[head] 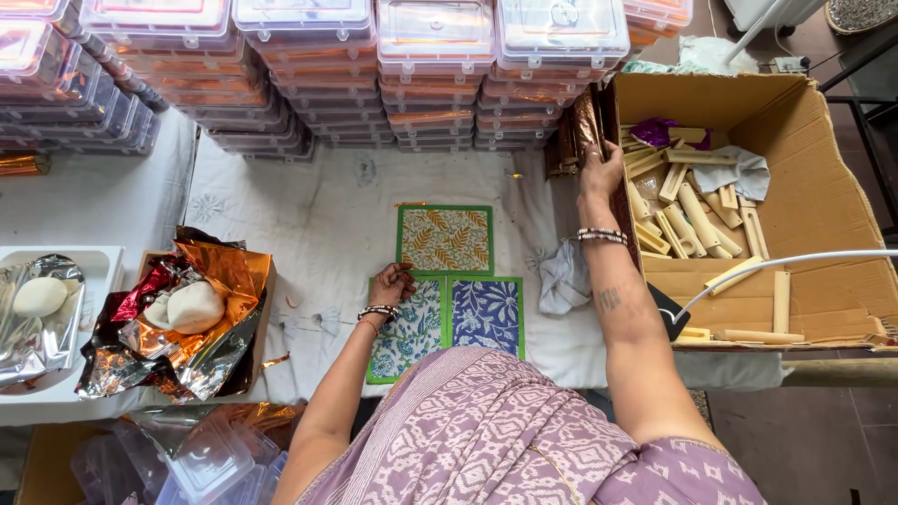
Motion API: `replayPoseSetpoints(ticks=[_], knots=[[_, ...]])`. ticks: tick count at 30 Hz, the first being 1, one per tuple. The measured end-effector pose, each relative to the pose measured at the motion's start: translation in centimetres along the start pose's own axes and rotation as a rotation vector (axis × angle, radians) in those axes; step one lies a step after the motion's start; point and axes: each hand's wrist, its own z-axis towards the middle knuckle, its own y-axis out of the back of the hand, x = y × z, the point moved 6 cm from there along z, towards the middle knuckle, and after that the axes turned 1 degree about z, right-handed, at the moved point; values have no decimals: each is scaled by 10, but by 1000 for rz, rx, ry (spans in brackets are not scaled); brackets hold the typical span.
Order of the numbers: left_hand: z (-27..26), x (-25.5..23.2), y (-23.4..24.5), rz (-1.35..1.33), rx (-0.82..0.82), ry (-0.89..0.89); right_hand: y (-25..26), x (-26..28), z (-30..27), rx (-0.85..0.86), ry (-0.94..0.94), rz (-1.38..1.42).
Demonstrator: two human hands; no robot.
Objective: The person picks up cylindrical wooden sticks from a cardboard box and wipes them with a white cloth. They then take sheets of shiny metallic foil, wrap the sticks, and place the wrapped items into a stack of plastic containers.
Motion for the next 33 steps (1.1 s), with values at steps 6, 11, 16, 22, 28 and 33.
replayPoseSetpoints(ticks=[6,11,16,22,28,33], knots=[[-3,-5,0,36,4,-5,-20,-38,67,-150,338,-245],[-9,-13,-1,67,-6,-2,-29,-35,63,-165,343,-366],[-11,-15,-1,58,-9,7,-34,-38,63,-249,412,-494],[-13,-18,-1,79,-6,6,-29,-36,51,-245,412,-633],[-9,-12,-1,45,-13,7,-18,-12,14,-181,414,-575],[-8,-10,-1,49,-3,-3,-10,-8,-6,-198,802,-677]])
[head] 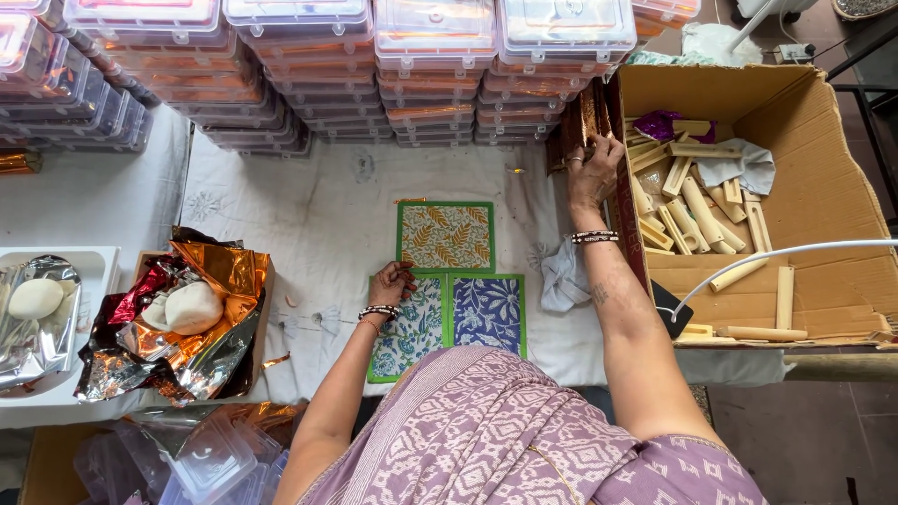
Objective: The person picks up cylindrical wooden sticks from a cardboard box and wipes them with a white cloth. They then take sheets of shiny metallic foil, wrap the sticks, and place the wrapped items into a stack of plastic containers.
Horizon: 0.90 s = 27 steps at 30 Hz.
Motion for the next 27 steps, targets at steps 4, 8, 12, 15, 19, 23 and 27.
replayPoseSetpoints(ticks=[4,8,12,15,19,23,27], knots=[[-4,-6,1,28,-15,15,-15,-21,7,64,-67,-17],[-4,-4,0,-1,-8,29,-5,-10,18,69,-24,-58],[1,0,1,28,3,9,3,-3,13,-22,50,-37],[-5,-7,0,11,3,31,-11,-13,-13,63,23,145],[-6,-7,0,0,2,30,1,-13,-81,251,128,167],[-6,-9,1,-8,-5,31,40,9,-146,494,337,161],[-6,-10,1,-28,-9,9,56,-1,-217,956,263,-6]])
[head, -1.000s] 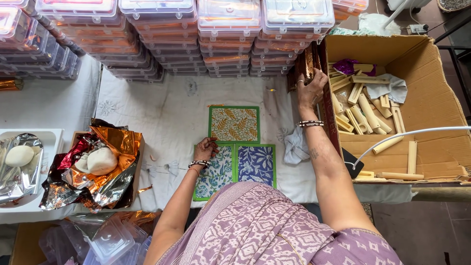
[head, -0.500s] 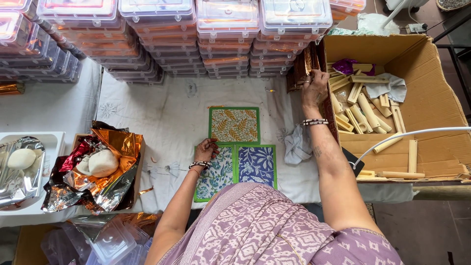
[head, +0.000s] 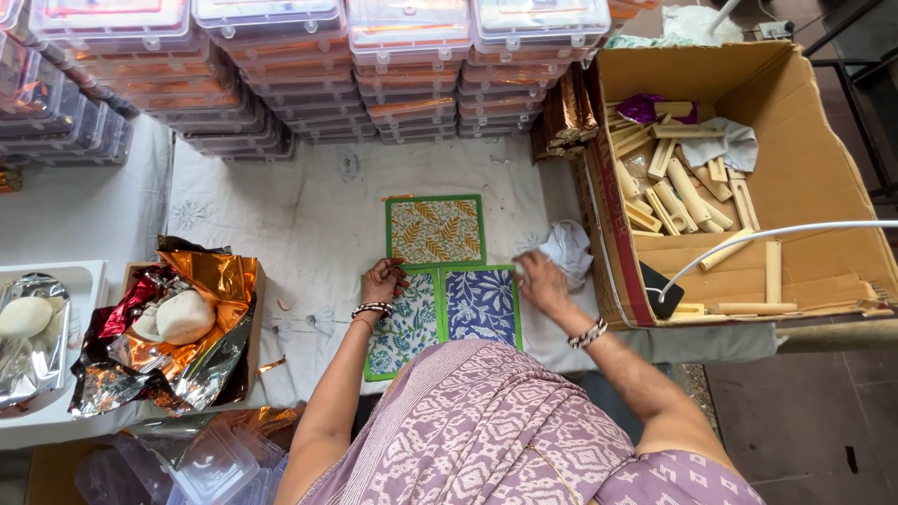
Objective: The person picks up cylindrical wooden sticks from a cardboard box and wipes them with a white cloth. They then take sheets of shiny metallic foil, wrap the sticks, and place the wrapped items into a stack of plastic containers.
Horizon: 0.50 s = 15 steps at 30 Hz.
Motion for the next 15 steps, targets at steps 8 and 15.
replayPoseSetpoints(ticks=[8,15], knots=[[9,13,-1,-8,10,-12,-21,16,-66,-161,180,-20],[3,4,-1,18,-11,-16,-21,16,-60,-115,108,19]])
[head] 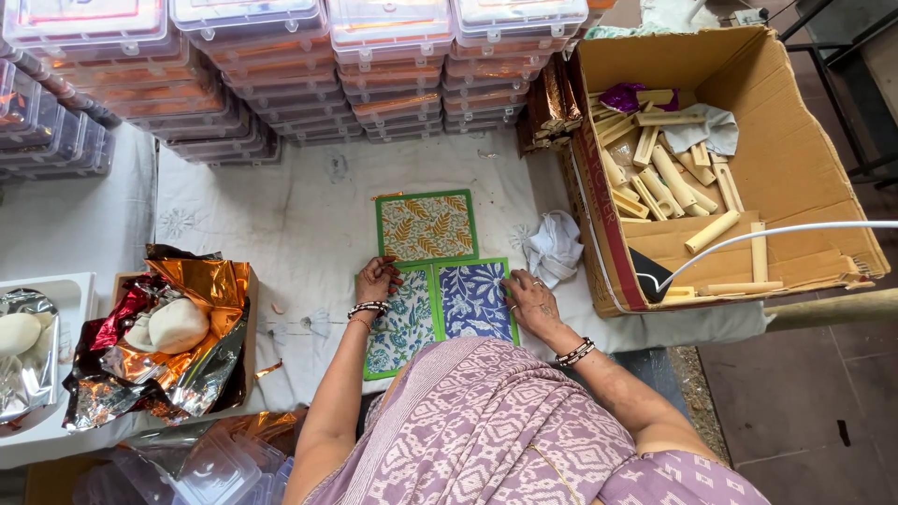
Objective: The person picks up cylindrical wooden sticks from a cardboard box and wipes them with a white cloth. They then take sheets of shiny metallic foil, wrap the sticks, and place the wrapped items into a stack of plastic containers.
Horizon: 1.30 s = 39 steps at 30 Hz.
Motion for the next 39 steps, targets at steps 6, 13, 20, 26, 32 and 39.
replayPoseSetpoints(ticks=[6,13,20,26,32,39], knots=[[2,2,0,-16,36,-26,-1,6,0,-28,-22,-37],[2,1,-1,8,63,4,-1,15,-1,-41,-101,-33],[10,13,-1,-56,101,-33,0,16,0,-9,-227,24],[9,13,-2,-75,132,-25,-7,14,-2,-4,-265,-11],[-2,-4,0,-34,84,-59,-11,14,-9,8,-273,19],[11,17,0,-51,48,-71,28,-4,-52,-37,-298,281]])
